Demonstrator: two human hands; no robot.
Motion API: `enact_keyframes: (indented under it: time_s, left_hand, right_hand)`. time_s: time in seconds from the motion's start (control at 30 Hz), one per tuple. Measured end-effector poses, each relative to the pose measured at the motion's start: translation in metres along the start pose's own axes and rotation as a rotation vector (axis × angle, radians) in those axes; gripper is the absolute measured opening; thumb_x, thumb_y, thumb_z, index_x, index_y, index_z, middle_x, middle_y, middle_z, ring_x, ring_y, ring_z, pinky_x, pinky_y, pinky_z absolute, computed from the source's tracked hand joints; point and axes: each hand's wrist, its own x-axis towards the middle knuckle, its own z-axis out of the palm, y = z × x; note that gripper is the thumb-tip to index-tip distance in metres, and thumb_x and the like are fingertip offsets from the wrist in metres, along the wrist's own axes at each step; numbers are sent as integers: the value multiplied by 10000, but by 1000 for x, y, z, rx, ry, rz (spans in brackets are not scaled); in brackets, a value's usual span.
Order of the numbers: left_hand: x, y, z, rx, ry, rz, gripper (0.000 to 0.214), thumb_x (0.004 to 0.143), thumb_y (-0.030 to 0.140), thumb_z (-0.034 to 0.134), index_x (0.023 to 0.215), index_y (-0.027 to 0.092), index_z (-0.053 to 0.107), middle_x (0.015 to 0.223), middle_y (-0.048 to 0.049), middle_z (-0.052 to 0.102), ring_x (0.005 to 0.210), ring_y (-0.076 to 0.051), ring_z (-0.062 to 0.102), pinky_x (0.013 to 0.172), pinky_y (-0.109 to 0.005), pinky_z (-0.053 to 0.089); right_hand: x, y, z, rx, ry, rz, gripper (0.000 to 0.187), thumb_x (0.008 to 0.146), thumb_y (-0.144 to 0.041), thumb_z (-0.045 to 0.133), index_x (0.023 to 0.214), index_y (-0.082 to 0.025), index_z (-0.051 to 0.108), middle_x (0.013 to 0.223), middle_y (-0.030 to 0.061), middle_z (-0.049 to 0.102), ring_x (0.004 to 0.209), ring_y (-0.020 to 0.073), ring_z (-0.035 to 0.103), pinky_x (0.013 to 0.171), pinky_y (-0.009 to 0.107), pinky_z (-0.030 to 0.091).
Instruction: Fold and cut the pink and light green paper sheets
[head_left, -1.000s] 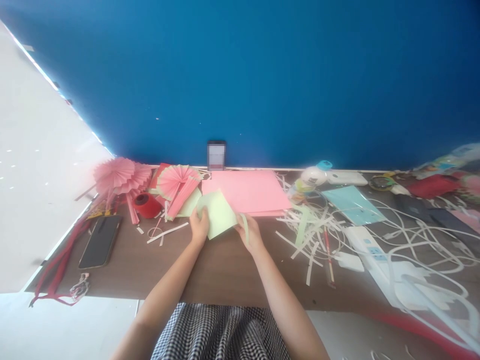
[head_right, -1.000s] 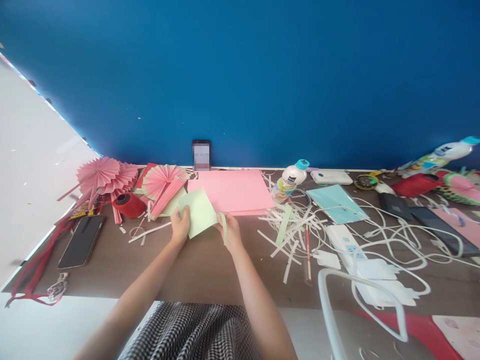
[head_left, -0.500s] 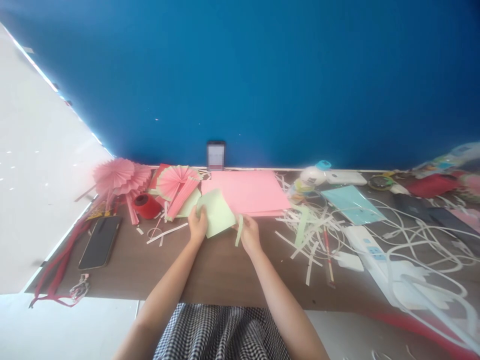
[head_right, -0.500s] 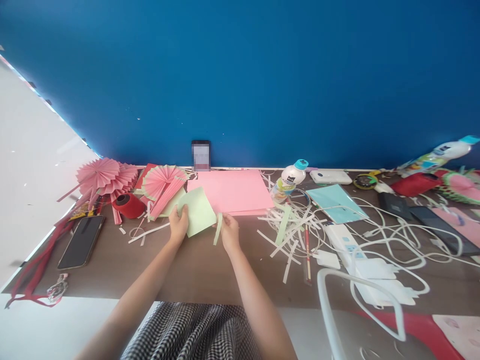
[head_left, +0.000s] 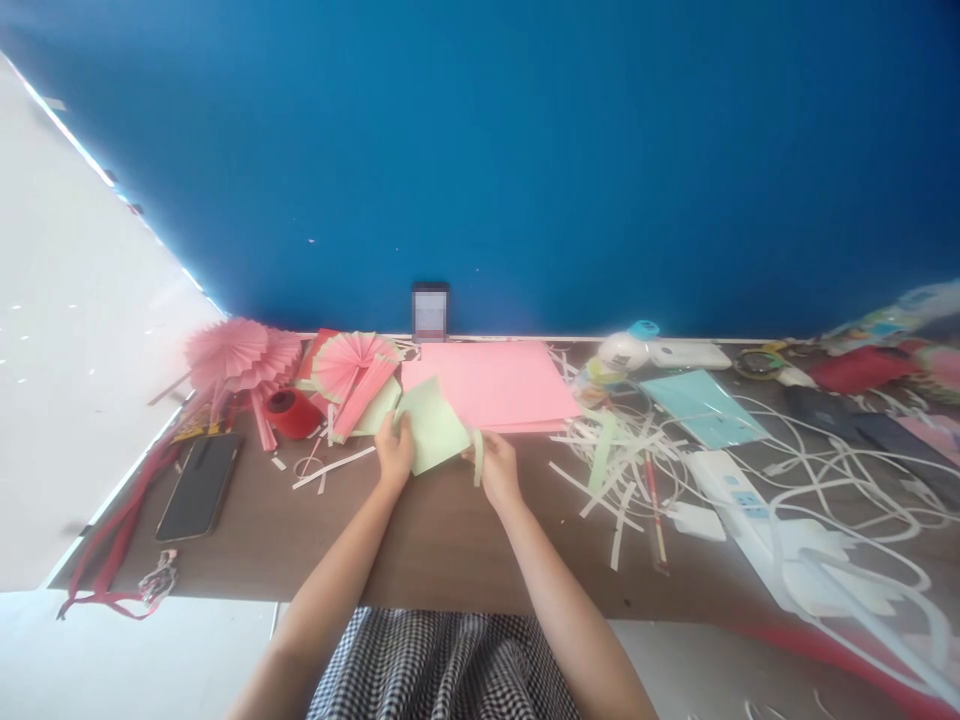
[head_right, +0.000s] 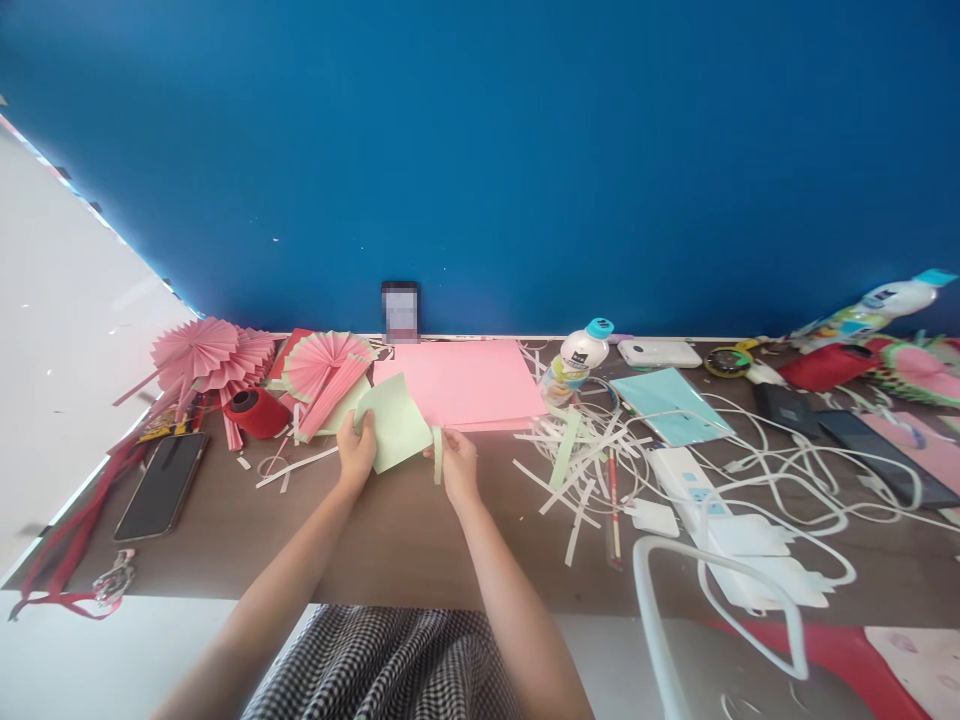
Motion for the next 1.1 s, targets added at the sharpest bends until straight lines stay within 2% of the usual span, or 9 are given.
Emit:
enact_keyframes:
  time_s: [0.17,0.33,0.43,0.57,0.67,0.73,0.8,0.9,1.1]
  left_hand:
    - [2,-2,-2,-30,48,22,234,806,373,463,810,164,567,725,-23,573,702,-158,537,700,-269,410]
    - [6,-6,-3,-128,26,-23,282,791,378,484,917,144,577,859,-56,611,810,-176,563,752,-281,422]
    - [6,-11,-1,-205,-12,-114,326,765,400,512,941,135,583,879,-63,621,818,-183,570,733,-280,439]
    - [4,-14,1,-252,-117,-167,352,761,417,510,958,135,582,914,-70,626,834,-187,577,725,-278,451]
    - [2,-13,1,-256,-248,-189,365,748,434,524,952,137,588,887,-65,638,811,-190,590,700,-275,463]
    - [0,-10,1,-263,-341,-192,382,737,437,539,974,141,587,904,-67,642,815,-195,594,692,-276,470]
    - [-2,-7,0,-272,-421,-181,401,731,436,549,1006,146,579,936,-72,640,824,-198,596,694,-278,474]
    - [-4,-3,-1,-263,-538,-162,395,715,439,567,971,139,592,903,-68,642,788,-195,598,661,-269,478]
    - [-6,-1,-4,-265,-710,-189,325,712,441,560,717,117,589,650,-14,593,586,-138,558,522,-223,432]
  right_hand:
    - [0,-2,-2,10,85,-90,284,641,-414,656,761,-159,618,653,33,639,600,178,609,553,306,498]
    - [6,-19,-22,-332,288,-313,334,702,-428,570,839,-126,610,652,52,647,500,150,577,485,267,465]
    - [16,-28,-44,-494,443,-355,333,723,-374,520,904,-106,600,594,35,621,400,130,519,448,261,436]
    - [25,-31,-59,-791,542,-405,309,768,-322,426,823,-97,632,581,71,601,516,185,567,604,329,456]
    - [20,-27,-49,-999,515,-550,344,775,-341,437,941,-104,623,923,178,582,837,263,573,724,386,440]
    - [13,-24,-37,-1014,459,-619,342,778,-350,456,1004,-140,604,1085,181,507,950,268,532,752,388,438]
    - [8,-23,-27,-909,295,-643,317,799,-346,443,1012,-169,595,1065,143,533,972,239,528,788,371,438]
    - [4,-22,-19,-650,97,-514,337,800,-387,462,1039,-175,571,948,96,610,866,199,573,748,332,464]
    - [8,-21,-21,-379,74,-298,283,706,-427,583,791,-157,597,694,39,612,551,130,531,494,248,435]
